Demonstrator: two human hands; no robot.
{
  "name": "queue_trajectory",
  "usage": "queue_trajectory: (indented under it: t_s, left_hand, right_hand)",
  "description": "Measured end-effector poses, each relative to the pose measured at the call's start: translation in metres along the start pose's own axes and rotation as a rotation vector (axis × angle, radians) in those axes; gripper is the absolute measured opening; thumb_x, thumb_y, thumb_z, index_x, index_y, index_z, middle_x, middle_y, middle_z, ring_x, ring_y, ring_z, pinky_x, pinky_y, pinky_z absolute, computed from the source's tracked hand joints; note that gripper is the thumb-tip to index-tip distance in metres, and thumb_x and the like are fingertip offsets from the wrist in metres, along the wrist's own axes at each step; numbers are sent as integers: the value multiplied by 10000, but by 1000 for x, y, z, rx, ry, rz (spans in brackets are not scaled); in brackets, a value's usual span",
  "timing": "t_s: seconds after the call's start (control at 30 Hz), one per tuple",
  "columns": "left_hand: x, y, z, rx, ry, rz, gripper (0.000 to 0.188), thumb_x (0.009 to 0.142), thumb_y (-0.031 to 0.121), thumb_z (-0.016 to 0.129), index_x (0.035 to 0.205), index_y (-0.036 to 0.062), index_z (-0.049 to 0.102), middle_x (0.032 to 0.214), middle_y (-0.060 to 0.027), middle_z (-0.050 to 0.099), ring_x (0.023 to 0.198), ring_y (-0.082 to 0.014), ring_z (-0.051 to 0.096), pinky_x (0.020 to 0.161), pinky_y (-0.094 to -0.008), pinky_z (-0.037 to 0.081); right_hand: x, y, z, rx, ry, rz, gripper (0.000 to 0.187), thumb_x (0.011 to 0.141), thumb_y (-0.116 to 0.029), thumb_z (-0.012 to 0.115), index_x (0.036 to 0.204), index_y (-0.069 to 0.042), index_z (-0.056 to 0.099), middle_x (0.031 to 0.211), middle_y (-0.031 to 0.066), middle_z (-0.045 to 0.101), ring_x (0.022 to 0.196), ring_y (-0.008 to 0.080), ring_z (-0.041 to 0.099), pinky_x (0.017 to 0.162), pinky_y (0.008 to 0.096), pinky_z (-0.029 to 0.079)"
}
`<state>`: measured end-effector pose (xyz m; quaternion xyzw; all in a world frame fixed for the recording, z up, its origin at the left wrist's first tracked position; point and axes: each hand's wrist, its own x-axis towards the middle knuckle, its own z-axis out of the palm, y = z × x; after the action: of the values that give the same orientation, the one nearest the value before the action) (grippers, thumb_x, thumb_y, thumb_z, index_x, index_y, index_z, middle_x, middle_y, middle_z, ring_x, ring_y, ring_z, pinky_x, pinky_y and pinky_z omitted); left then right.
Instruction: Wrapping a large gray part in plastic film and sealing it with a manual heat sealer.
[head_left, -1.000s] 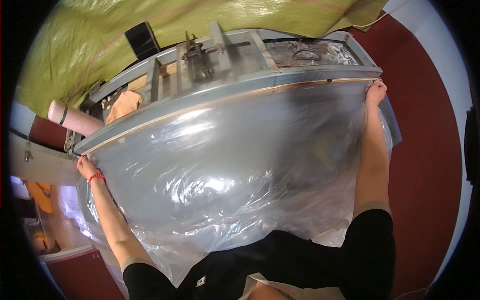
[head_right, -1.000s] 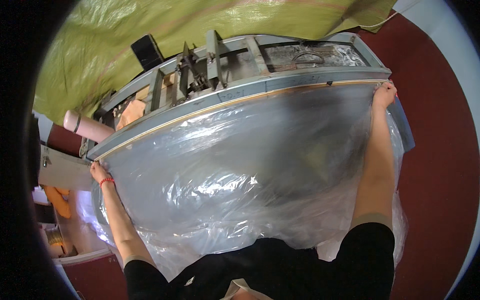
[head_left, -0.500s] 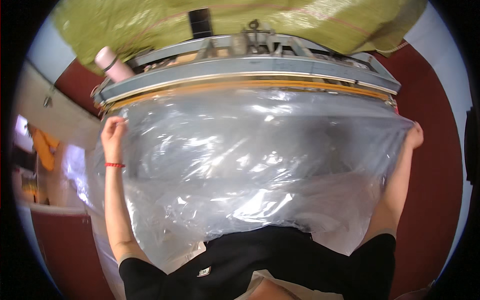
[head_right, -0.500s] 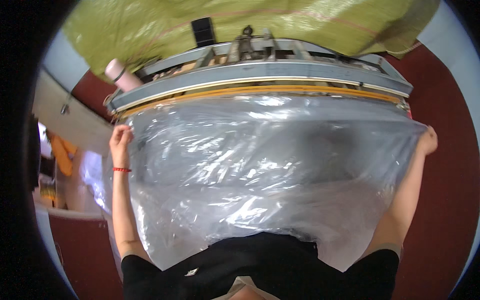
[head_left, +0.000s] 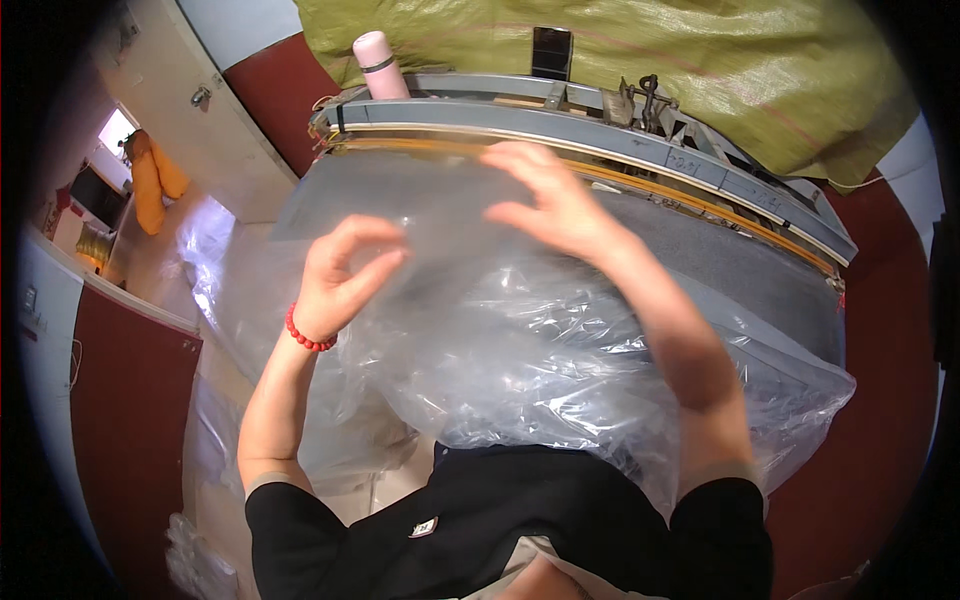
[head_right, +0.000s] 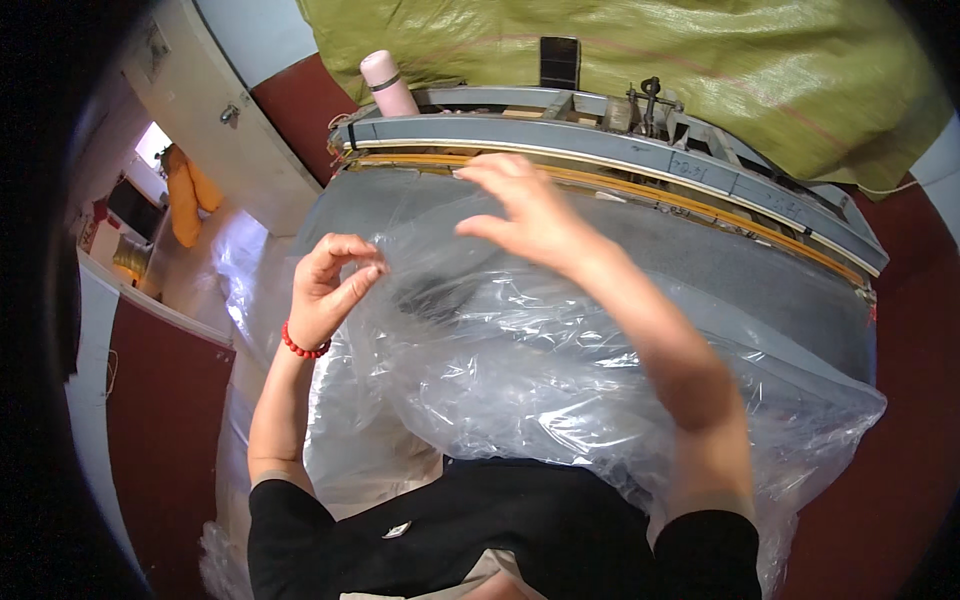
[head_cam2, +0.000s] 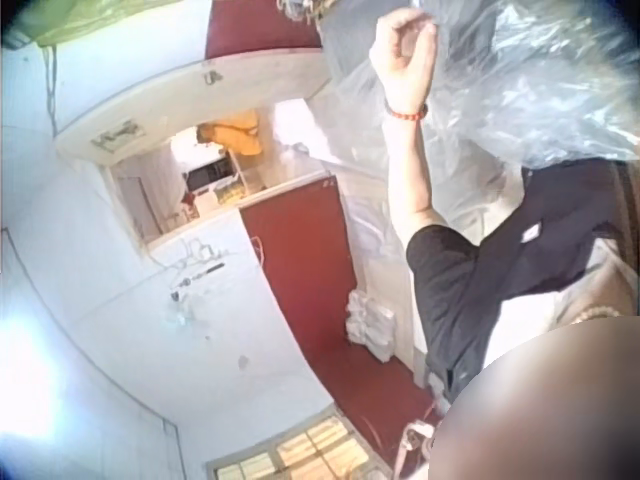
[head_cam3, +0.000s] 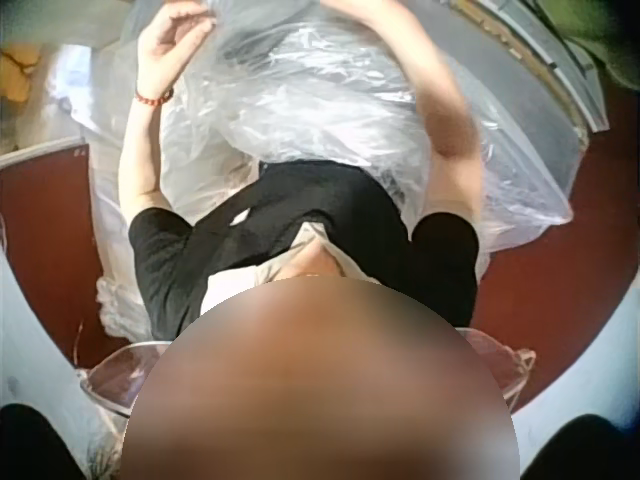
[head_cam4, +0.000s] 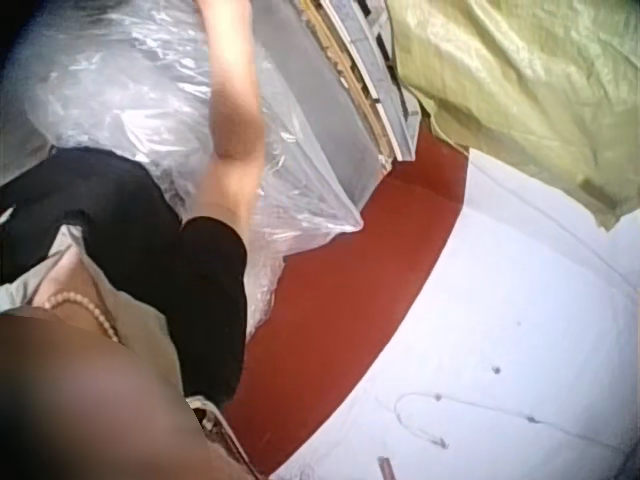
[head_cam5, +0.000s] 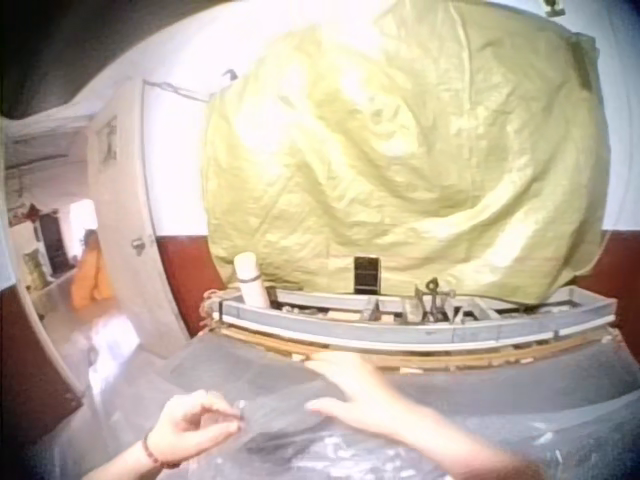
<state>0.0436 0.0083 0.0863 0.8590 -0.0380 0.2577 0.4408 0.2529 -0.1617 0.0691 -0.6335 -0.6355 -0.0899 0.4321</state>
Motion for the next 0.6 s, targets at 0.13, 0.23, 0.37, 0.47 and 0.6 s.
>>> queue_trajectory:
  t_s: [0.13,0.23,0.37,0.47,0.6]
  left_hand:
    - [-10,18,-16,29,-106,-169,133,776,67,592,887,-3,575,782,-37,570,736,-126,546,680,-250,442]
    - [-48,-33,-38,132,-388,-510,123,792,113,583,841,0,579,711,-35,565,664,-118,523,627,-254,433]
    - [-110,-94,-27,193,-661,-574,162,806,193,558,810,33,582,687,-84,569,622,-159,518,611,-288,431]
    - [-148,-157,-43,433,-842,-561,131,764,158,576,827,44,588,726,-107,593,665,-223,559,630,-330,440]
    - [-147,-220,-114,777,-695,-576,261,627,50,614,887,61,604,855,-116,622,820,-300,583,719,-350,456]
  right_hand:
    - [-1,14,27,493,-330,314,150,788,-140,586,871,-16,567,835,37,570,809,124,517,735,259,419]
    - [-46,35,-4,371,13,412,139,790,-160,605,753,-27,590,704,-9,564,670,66,499,609,209,407]
    - [-165,77,-116,-39,289,890,111,726,-152,665,730,-51,619,705,0,588,667,68,523,625,212,418]
    - [-294,78,-237,-453,473,1108,169,746,-175,644,806,-18,640,736,10,615,696,66,529,645,210,421]
    - [-487,26,-386,-615,941,1157,265,773,-257,634,900,-25,649,865,31,628,775,104,554,718,241,439]
